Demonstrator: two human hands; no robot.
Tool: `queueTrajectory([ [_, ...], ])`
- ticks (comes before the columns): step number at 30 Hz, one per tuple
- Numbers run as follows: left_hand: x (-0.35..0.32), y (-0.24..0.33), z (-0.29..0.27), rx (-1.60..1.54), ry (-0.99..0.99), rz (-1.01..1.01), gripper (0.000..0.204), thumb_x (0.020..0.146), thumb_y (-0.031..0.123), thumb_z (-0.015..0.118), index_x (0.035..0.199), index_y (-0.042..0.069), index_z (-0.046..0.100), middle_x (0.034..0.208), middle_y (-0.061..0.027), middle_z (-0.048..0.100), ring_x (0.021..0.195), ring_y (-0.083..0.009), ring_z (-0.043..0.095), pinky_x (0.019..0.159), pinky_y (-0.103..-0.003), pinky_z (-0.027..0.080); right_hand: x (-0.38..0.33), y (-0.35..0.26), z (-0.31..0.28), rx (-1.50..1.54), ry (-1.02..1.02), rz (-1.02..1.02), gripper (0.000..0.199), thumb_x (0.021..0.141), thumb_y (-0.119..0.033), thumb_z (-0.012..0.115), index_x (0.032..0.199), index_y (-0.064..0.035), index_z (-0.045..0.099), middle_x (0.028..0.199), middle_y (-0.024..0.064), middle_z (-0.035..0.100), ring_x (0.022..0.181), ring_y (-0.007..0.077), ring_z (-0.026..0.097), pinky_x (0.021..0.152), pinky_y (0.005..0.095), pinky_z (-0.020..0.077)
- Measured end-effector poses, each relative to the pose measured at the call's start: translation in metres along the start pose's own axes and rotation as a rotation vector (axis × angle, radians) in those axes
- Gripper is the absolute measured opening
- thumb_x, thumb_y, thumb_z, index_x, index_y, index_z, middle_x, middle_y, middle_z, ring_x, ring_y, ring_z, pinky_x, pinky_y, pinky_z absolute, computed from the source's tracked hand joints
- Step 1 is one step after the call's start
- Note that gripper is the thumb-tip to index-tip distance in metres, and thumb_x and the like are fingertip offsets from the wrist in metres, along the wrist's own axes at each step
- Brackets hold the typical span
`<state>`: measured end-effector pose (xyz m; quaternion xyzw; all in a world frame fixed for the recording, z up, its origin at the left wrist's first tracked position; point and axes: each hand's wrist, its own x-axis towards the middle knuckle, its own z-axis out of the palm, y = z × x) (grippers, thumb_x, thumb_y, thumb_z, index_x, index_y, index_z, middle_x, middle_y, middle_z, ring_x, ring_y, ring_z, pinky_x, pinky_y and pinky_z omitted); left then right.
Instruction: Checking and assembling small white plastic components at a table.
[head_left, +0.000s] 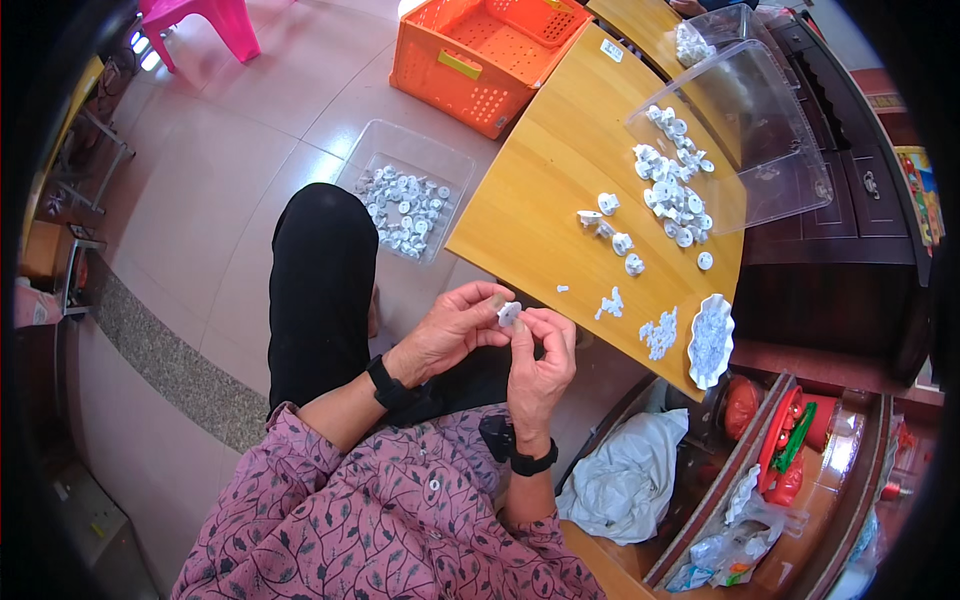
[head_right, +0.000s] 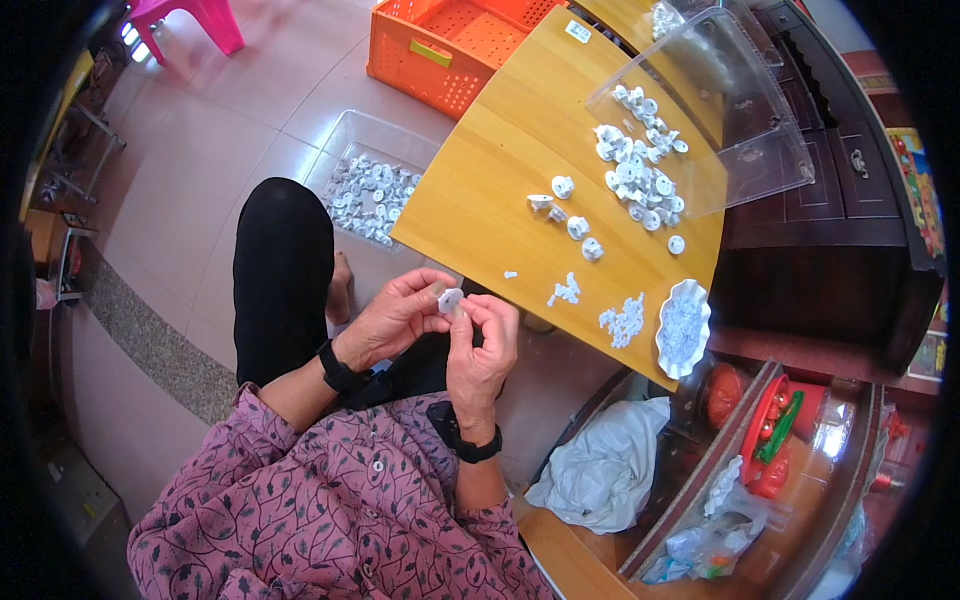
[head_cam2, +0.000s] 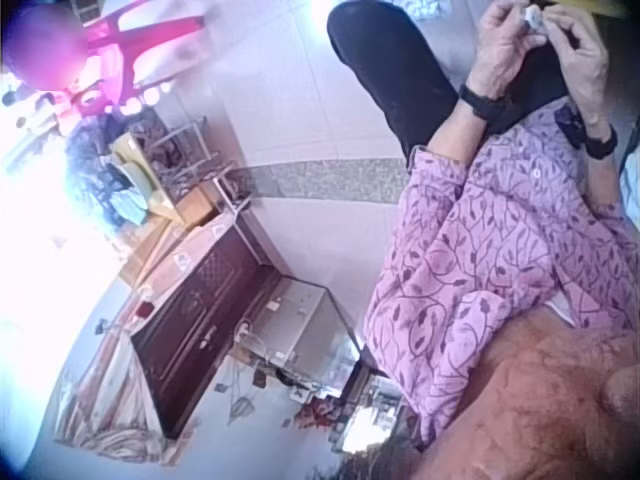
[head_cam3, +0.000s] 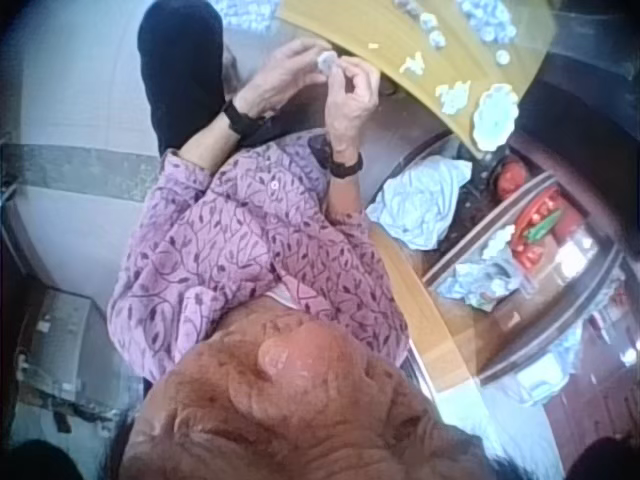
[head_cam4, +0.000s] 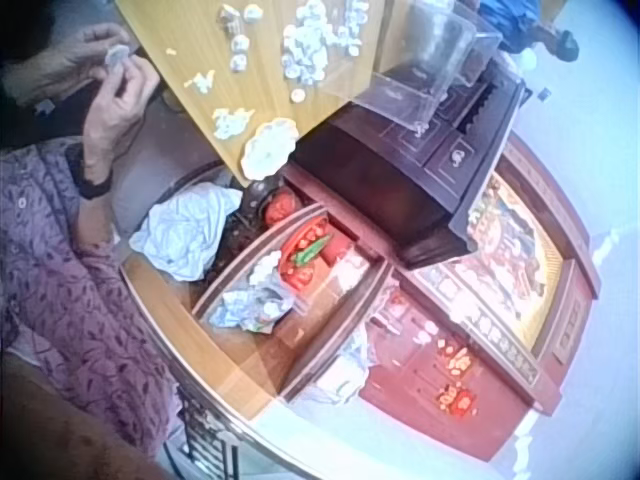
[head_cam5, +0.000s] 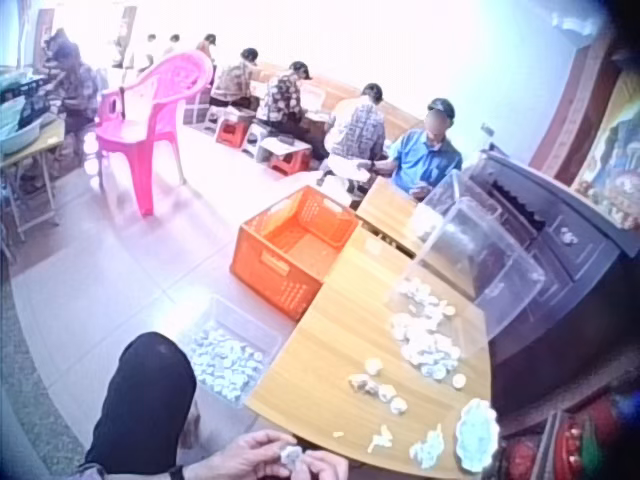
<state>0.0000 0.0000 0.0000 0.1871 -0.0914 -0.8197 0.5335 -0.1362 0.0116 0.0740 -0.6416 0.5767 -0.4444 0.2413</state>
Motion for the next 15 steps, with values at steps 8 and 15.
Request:
queueTrajectory([
  [8, -0.0001, -0.0010, -0.0022, 0.021, 0.007, 0.004, 0.026, 0.105, 0.019, 0.061, 0.124, 0.002, 0.062, 0.112, -0.0088, 0.068, 0.100, -0.0173, 0.071, 0.084, -0.031, 0.064, 0.0003, -0.0003, 0.0023, -0.025, 0.003, -0.011, 0.007, 0.090, 0.000, 0.072, 0.095, 0.0008, 0.067, 0.102, 0.0130, 0.066, 0.094, 0.0274, 0.066, 0.083, 0.0366, 0.0534],
  [15, 0.0003, -0.0007, -0.0019, 0.020, 0.025, 0.001, 0.024, 0.104, 0.020, 0.062, 0.121, 0.003, 0.064, 0.109, -0.0060, 0.068, 0.096, -0.0131, 0.068, 0.080, -0.026, 0.060, -0.0033, -0.0061, 0.0054, -0.131, 0.028, -0.102, 0.007, 0.090, 0.000, 0.074, 0.094, 0.0005, 0.068, 0.100, 0.0121, 0.067, 0.093, 0.0253, 0.067, 0.083, 0.0353, 0.0538],
])
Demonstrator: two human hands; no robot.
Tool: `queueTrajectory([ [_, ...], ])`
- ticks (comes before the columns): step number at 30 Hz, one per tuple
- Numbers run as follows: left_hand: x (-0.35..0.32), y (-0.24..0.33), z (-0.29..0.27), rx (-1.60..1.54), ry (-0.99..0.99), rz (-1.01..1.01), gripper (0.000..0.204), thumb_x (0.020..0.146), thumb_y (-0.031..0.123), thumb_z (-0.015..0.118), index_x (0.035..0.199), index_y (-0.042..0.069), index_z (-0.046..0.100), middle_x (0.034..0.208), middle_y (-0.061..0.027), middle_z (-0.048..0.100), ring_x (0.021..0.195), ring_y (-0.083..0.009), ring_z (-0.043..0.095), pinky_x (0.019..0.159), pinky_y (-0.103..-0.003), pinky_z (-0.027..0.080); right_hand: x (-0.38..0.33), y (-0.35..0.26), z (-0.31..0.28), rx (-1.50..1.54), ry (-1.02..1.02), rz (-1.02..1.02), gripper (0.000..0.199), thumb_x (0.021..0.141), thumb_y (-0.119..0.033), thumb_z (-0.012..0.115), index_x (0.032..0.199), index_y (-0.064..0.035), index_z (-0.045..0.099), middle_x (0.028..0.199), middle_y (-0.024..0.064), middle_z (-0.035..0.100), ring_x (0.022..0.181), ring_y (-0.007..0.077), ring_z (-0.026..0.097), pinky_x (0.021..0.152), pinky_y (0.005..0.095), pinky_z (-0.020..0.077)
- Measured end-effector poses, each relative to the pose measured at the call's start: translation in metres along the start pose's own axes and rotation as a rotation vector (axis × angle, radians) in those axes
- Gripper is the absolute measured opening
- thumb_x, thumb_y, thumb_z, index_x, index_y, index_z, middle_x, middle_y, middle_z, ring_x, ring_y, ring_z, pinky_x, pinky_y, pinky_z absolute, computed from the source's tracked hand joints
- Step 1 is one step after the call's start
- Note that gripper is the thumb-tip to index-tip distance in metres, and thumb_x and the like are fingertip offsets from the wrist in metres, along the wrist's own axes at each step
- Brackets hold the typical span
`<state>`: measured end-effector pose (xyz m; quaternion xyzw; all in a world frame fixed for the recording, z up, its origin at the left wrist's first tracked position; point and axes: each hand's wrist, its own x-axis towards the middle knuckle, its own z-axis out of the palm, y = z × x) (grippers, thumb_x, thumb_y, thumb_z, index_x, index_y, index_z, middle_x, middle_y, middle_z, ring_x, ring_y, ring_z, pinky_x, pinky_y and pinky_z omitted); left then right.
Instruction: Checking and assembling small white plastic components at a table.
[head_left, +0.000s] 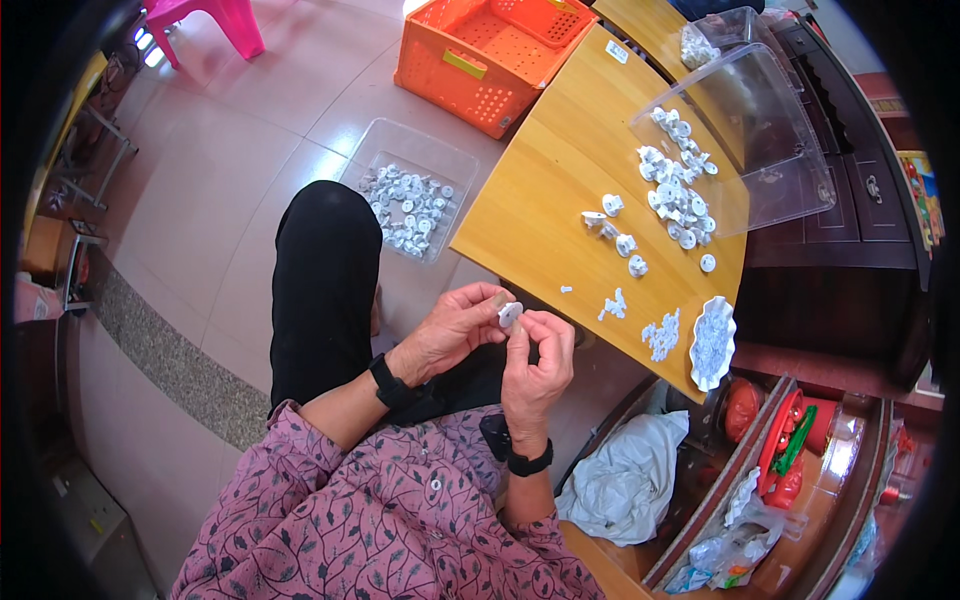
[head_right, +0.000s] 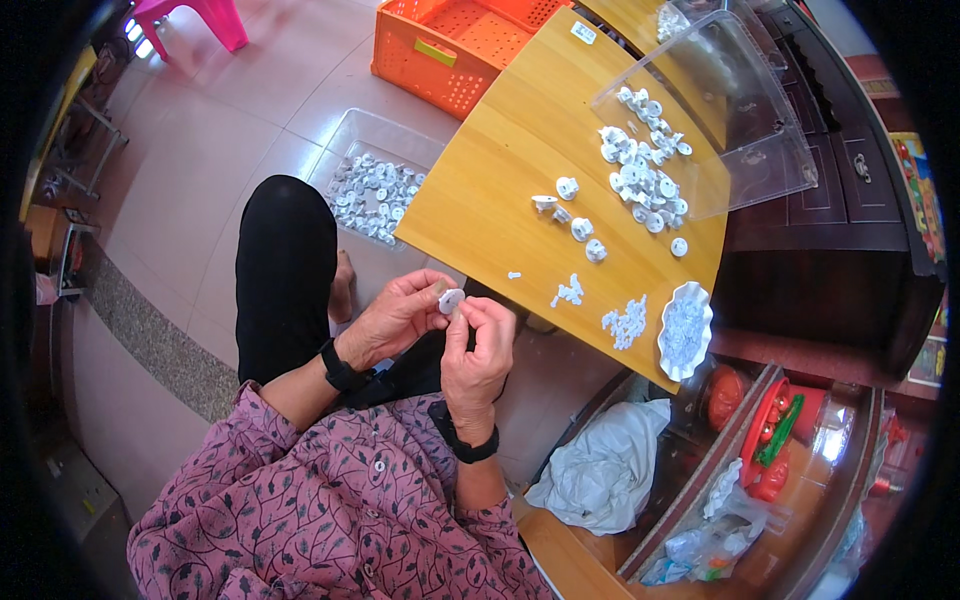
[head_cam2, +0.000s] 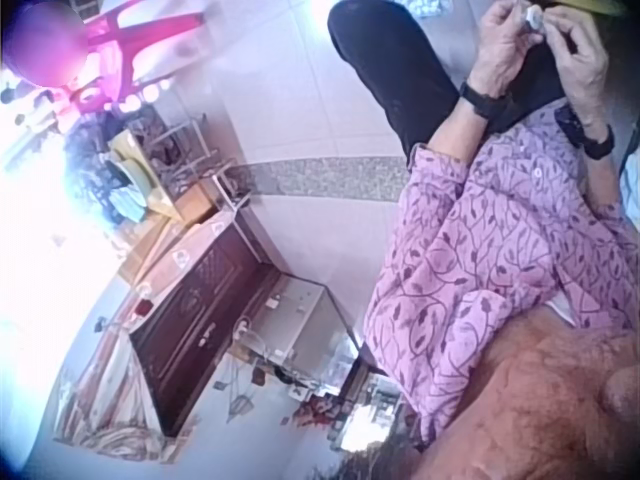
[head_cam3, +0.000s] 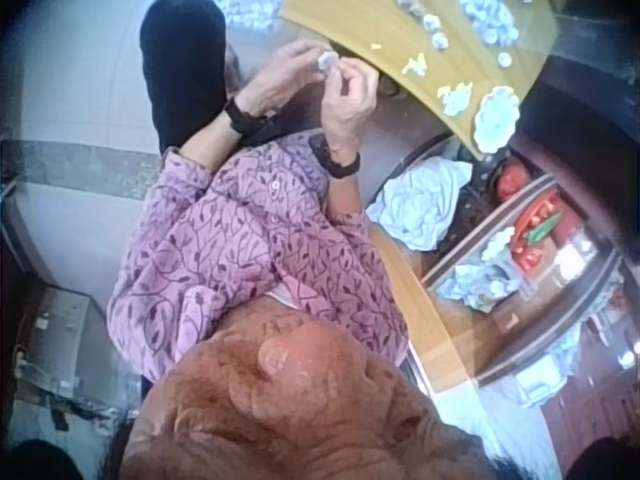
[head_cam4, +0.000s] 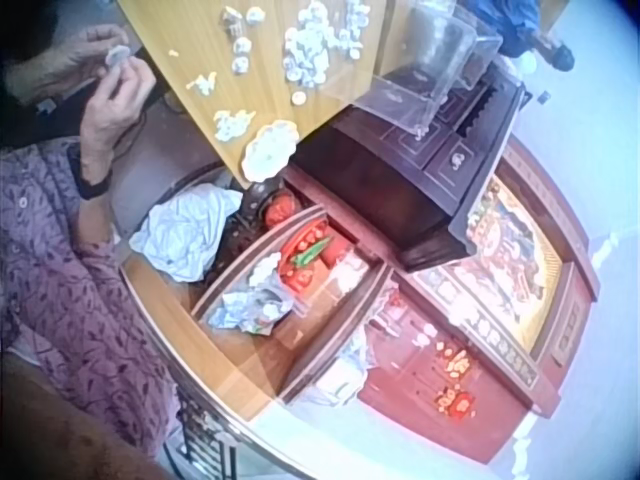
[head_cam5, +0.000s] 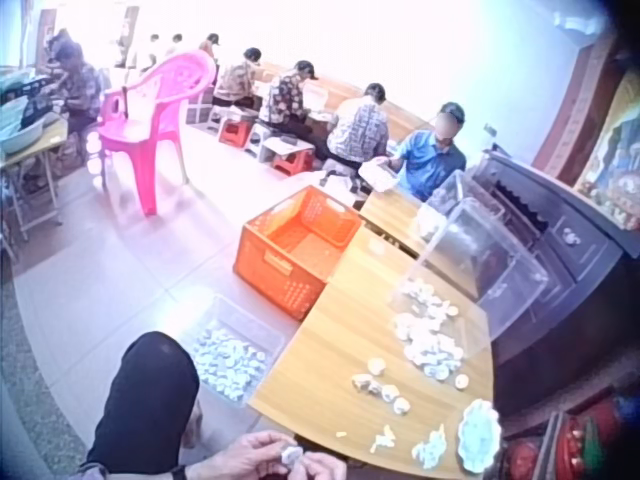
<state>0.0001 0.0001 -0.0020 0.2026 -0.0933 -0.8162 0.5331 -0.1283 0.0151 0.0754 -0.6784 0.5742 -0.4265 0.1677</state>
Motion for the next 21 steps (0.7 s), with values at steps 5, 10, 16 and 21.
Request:
queueTrajectory([
  [5, -0.0007, 0.0008, -0.0001, -0.008, -0.014, 0.004, 0.023, 0.104, 0.020, 0.063, 0.120, 0.003, 0.064, 0.108, -0.0056, 0.068, 0.093, -0.0120, 0.067, 0.077, -0.025, 0.059, -0.0021, 0.0011, 0.0021, -0.019, 0.006, -0.012, 0.008, 0.090, 0.000, 0.074, 0.094, 0.0001, 0.068, 0.100, 0.0118, 0.069, 0.092, 0.0251, 0.068, 0.082, 0.0359, 0.0545],
  [10, -0.0016, 0.0008, 0.0011, -0.021, -0.010, -0.011, 0.021, 0.105, 0.019, 0.062, 0.118, 0.002, 0.064, 0.106, -0.0057, 0.069, 0.089, -0.0111, 0.068, 0.075, -0.023, 0.059, -0.0029, 0.0045, 0.0004, 0.045, 0.003, 0.015, 0.008, 0.091, -0.001, 0.071, 0.097, -0.0007, 0.065, 0.103, 0.0142, 0.068, 0.094, 0.0298, 0.068, 0.082, 0.0392, 0.0554],
  [16, -0.0024, 0.0025, 0.0030, -0.030, -0.001, -0.031, 0.020, 0.105, 0.019, 0.061, 0.116, 0.002, 0.064, 0.105, -0.0056, 0.069, 0.088, -0.0108, 0.068, 0.074, -0.023, 0.059, -0.0038, 0.0054, 0.0011, 0.089, -0.001, 0.039, 0.008, 0.091, 0.000, 0.071, 0.096, -0.0008, 0.065, 0.102, 0.0135, 0.067, 0.092, 0.0284, 0.068, 0.082, 0.0381, 0.0551],
  [21, -0.0023, 0.0021, 0.0046, -0.016, 0.030, -0.033, 0.018, 0.105, 0.020, 0.061, 0.115, 0.005, 0.065, 0.102, -0.0039, 0.070, 0.084, -0.0089, 0.068, 0.074, -0.022, 0.058, -0.0040, 0.0054, 0.0019, 0.075, 0.003, 0.032, 0.008, 0.091, 0.000, 0.071, 0.096, -0.0007, 0.064, 0.102, 0.0136, 0.067, 0.092, 0.0287, 0.067, 0.082, 0.0381, 0.0549],
])
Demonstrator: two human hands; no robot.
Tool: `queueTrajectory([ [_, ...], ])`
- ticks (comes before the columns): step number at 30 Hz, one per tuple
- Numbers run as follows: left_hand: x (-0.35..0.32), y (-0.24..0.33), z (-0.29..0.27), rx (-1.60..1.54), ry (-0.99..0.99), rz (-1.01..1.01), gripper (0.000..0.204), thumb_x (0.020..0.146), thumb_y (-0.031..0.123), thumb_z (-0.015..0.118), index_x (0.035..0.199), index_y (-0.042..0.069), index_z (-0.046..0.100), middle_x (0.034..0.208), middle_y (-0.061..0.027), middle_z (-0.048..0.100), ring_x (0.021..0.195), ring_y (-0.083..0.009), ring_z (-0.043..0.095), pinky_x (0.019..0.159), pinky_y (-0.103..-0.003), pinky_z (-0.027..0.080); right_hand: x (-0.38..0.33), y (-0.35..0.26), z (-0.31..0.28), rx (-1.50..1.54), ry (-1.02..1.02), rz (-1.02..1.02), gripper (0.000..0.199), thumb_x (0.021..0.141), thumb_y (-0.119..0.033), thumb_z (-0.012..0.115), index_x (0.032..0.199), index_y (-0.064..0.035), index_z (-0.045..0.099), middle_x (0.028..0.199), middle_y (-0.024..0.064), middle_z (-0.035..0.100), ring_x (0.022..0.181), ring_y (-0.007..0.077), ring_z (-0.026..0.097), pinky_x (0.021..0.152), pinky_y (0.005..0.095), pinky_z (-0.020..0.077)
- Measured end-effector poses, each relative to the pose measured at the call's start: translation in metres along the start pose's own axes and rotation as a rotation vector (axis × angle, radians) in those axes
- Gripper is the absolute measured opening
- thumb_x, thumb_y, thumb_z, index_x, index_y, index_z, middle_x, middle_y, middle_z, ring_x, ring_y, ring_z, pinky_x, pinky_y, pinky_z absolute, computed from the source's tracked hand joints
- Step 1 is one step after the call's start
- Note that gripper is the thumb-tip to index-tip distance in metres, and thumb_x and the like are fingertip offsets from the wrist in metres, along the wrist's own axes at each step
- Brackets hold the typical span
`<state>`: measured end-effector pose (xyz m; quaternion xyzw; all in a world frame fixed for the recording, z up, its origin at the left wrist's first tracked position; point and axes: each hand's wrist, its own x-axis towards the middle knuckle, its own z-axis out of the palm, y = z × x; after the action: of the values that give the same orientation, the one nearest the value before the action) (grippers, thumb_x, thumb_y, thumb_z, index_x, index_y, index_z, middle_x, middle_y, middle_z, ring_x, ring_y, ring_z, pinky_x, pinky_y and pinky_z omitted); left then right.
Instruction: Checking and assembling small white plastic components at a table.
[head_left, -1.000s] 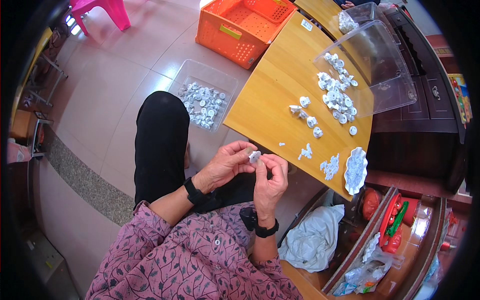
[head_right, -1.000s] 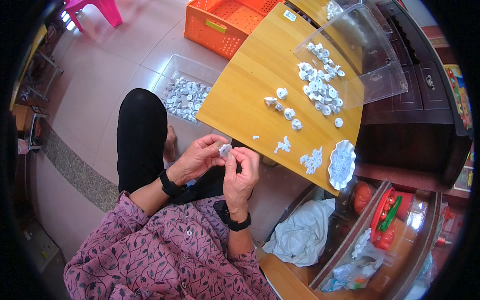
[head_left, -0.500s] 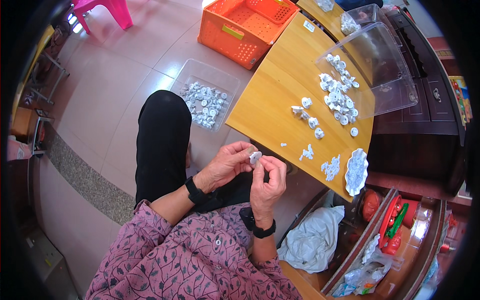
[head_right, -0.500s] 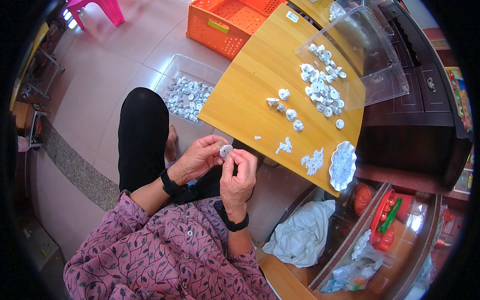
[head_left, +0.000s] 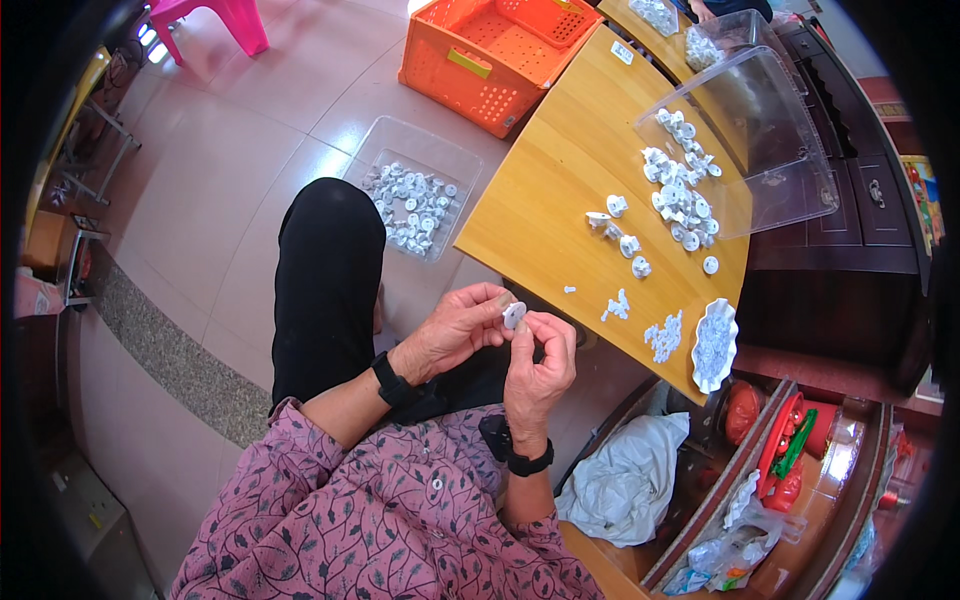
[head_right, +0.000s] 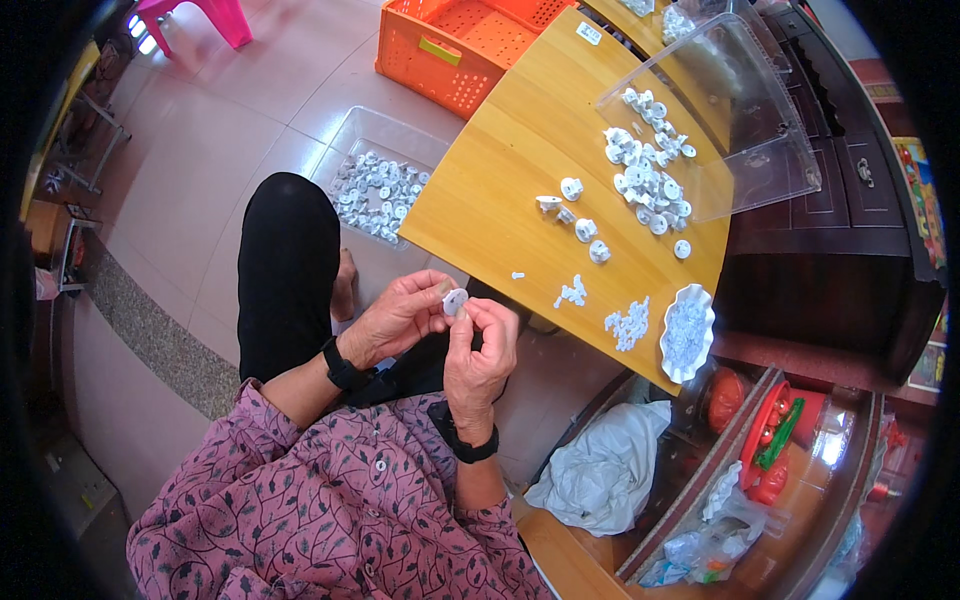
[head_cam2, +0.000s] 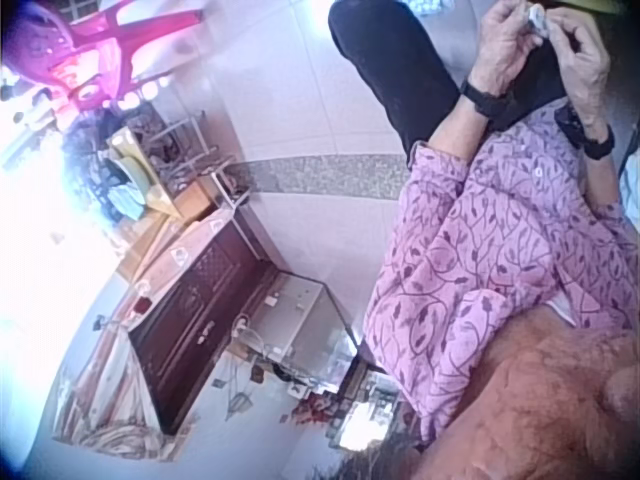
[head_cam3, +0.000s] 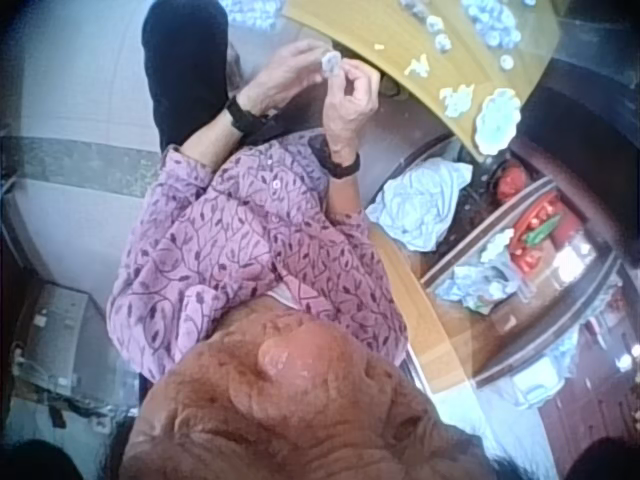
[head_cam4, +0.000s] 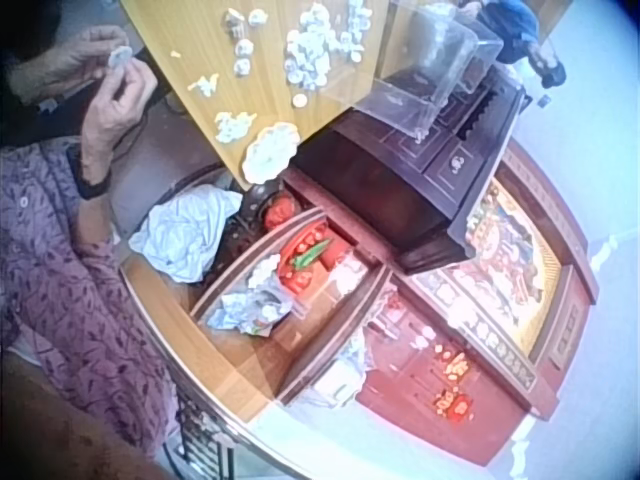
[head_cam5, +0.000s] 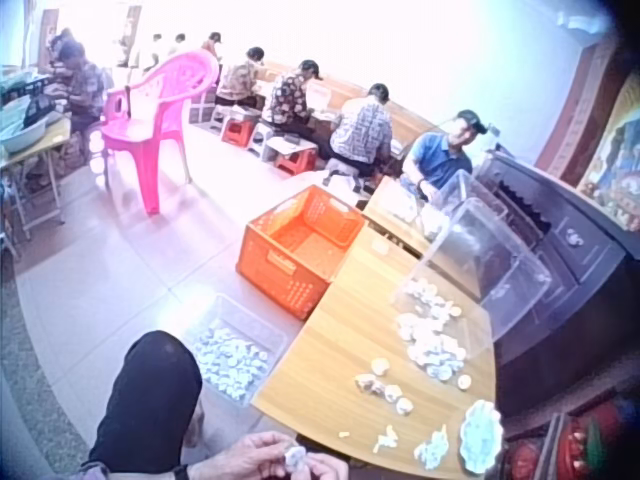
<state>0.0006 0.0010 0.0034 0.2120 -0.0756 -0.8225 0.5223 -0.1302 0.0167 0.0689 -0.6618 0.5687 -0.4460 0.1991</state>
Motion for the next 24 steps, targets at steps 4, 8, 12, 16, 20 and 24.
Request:
queueTrajectory([
  [4, 0.001, -0.002, -0.003, 0.031, -0.028, 0.037, 0.021, 0.105, 0.019, 0.061, 0.119, 0.004, 0.065, 0.105, -0.0046, 0.069, 0.089, -0.0104, 0.067, 0.075, -0.023, 0.058, -0.001, -0.001, 0.001, -0.001, -0.003, -0.001, 0.009, 0.092, -0.001, 0.071, 0.097, -0.0007, 0.064, 0.102, 0.0138, 0.067, 0.092, 0.0290, 0.067, 0.082, 0.0382, 0.0549],
  [8, 0.002, -0.004, -0.005, 0.097, -0.048, 0.087, 0.027, 0.106, 0.019, 0.060, 0.127, 0.003, 0.064, 0.107, -0.0048, 0.069, 0.093, -0.0113, 0.067, 0.077, -0.024, 0.058, -0.002, -0.002, 0.001, -0.014, -0.003, 0.012, 0.009, 0.092, -0.002, 0.071, 0.097, -0.0007, 0.064, 0.102, 0.0140, 0.067, 0.093, 0.0294, 0.067, 0.081, 0.0385, 0.0550],
  [12, 0.001, -0.002, -0.004, 0.134, -0.090, 0.088, 0.032, 0.105, 0.018, 0.060, 0.132, 0.001, 0.063, 0.110, -0.0058, 0.069, 0.094, -0.0117, 0.067, 0.079, -0.026, 0.058, -0.001, -0.003, 0.001, -0.032, 0.008, -0.002, 0.009, 0.092, -0.002, 0.072, 0.097, -0.0008, 0.064, 0.102, 0.0142, 0.067, 0.092, 0.0296, 0.067, 0.081, 0.0388, 0.0550],
  [16, -0.002, 0.001, 0.001, 0.192, -0.107, 0.078, 0.035, 0.104, 0.017, 0.063, 0.134, 0.000, 0.062, 0.114, -0.0065, 0.069, 0.097, -0.0125, 0.067, 0.084, -0.028, 0.058, 0.002, -0.004, -0.001, -0.031, 0.023, -0.023, 0.009, 0.092, -0.002, 0.071, 0.097, -0.0006, 0.065, 0.101, 0.0141, 0.066, 0.092, 0.0285, 0.067, 0.080, 0.0376, 0.0549],
  [20, -0.005, 0.002, 0.005, 0.166, -0.145, 0.086, 0.036, 0.103, 0.015, 0.065, 0.134, -0.001, 0.062, 0.114, -0.0058, 0.068, 0.096, -0.0115, 0.065, 0.086, -0.027, 0.057, 0.003, -0.005, -0.005, 0.058, 0.000, 0.066, 0.006, 0.093, -0.001, 0.071, 0.096, 0.0006, 0.065, 0.102, 0.0126, 0.066, 0.091, 0.0238, 0.067, 0.080, 0.0347, 0.0544],
  [24, -0.004, 0.002, 0.003, 0.051, -0.192, 0.058, 0.040, 0.102, 0.017, 0.066, 0.137, 0.000, 0.059, 0.118, -0.0064, 0.067, 0.098, -0.0121, 0.065, 0.087, -0.028, 0.057, 0.004, -0.007, -0.009, 0.211, -0.010, 0.179, 0.005, 0.094, -0.002, 0.070, 0.095, 0.0017, 0.066, 0.103, 0.0112, 0.067, 0.092, 0.0201, 0.065, 0.080, 0.0328, 0.0540],
])
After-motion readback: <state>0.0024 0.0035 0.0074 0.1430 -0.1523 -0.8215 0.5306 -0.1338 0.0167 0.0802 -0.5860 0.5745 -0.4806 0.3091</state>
